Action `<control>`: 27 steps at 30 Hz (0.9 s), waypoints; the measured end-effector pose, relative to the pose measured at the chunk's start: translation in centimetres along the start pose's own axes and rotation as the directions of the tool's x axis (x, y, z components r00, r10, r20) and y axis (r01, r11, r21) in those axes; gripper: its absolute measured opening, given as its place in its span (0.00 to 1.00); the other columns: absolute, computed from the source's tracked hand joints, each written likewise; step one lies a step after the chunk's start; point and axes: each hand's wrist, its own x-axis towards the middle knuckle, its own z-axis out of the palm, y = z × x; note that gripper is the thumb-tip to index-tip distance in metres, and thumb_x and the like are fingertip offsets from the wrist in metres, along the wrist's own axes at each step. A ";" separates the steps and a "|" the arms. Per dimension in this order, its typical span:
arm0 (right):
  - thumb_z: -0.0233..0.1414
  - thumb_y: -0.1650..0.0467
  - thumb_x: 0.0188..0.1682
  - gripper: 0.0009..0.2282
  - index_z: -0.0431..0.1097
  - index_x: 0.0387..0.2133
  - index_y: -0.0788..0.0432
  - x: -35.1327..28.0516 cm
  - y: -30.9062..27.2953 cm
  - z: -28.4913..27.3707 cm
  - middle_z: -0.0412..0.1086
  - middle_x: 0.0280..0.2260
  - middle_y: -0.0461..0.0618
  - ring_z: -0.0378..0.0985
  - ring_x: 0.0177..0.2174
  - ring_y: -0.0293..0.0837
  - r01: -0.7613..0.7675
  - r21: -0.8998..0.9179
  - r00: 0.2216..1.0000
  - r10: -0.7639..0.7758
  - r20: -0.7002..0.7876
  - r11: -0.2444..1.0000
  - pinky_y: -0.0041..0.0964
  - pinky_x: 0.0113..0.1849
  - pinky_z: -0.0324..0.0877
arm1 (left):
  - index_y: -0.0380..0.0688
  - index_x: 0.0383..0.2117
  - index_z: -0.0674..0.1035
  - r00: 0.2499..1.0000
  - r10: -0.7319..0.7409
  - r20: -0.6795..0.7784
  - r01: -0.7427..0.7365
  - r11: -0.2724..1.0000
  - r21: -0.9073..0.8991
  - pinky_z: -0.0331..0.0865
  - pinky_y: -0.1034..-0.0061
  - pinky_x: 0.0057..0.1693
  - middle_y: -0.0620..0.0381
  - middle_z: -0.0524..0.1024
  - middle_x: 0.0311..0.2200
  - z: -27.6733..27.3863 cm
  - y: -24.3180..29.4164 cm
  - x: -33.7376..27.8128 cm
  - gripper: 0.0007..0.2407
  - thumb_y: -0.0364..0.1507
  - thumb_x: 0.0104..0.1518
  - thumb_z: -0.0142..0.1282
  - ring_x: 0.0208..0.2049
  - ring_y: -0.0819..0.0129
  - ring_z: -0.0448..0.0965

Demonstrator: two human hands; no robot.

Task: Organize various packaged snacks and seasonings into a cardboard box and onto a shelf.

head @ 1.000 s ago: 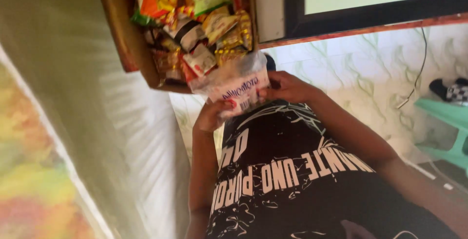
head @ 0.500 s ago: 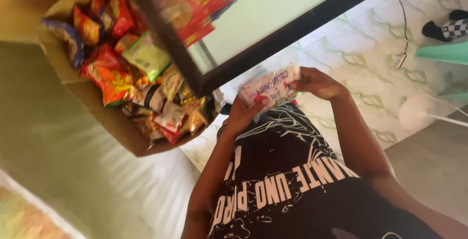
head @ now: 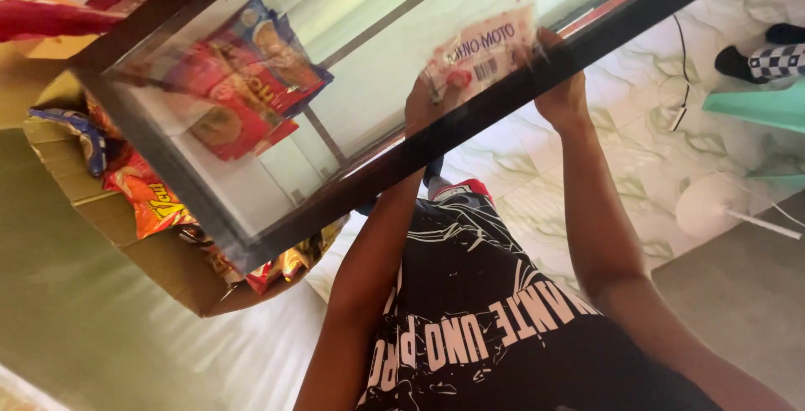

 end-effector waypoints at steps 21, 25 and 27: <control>0.59 0.71 0.62 0.12 0.67 0.54 0.63 16.4 -1.2 0.0 0.75 0.48 0.53 0.83 0.47 0.43 0.116 0.415 0.967 -0.199 0.162 0.902 0.38 0.42 0.84 | 0.47 0.71 0.53 0.916 0.360 -0.179 -0.400 0.866 -0.301 0.78 0.58 0.63 0.46 0.62 0.68 2.9 7.0 11.2 0.40 0.33 0.57 0.70 0.60 0.52 0.78; 0.61 0.70 0.66 0.08 0.70 0.44 0.61 17.1 -3.5 -0.2 0.79 0.41 0.50 0.86 0.41 0.40 0.197 0.138 0.957 -0.221 0.186 0.971 0.33 0.40 0.81 | 0.49 0.71 0.58 0.891 0.420 -0.173 -0.426 0.905 0.000 0.76 0.60 0.67 0.44 0.63 0.68 2.4 5.8 11.5 0.37 0.31 0.59 0.73 0.68 0.52 0.70; 0.57 0.71 0.62 0.04 0.75 0.38 0.59 18.1 -6.7 -0.3 0.77 0.34 0.49 0.84 0.33 0.41 0.177 0.036 0.965 -0.181 0.190 0.984 0.33 0.31 0.78 | 0.56 0.70 0.60 0.819 0.572 -0.044 -0.493 0.741 0.457 0.79 0.67 0.61 0.47 0.56 0.66 2.1 6.0 12.0 0.41 0.37 0.52 0.80 0.67 0.52 0.66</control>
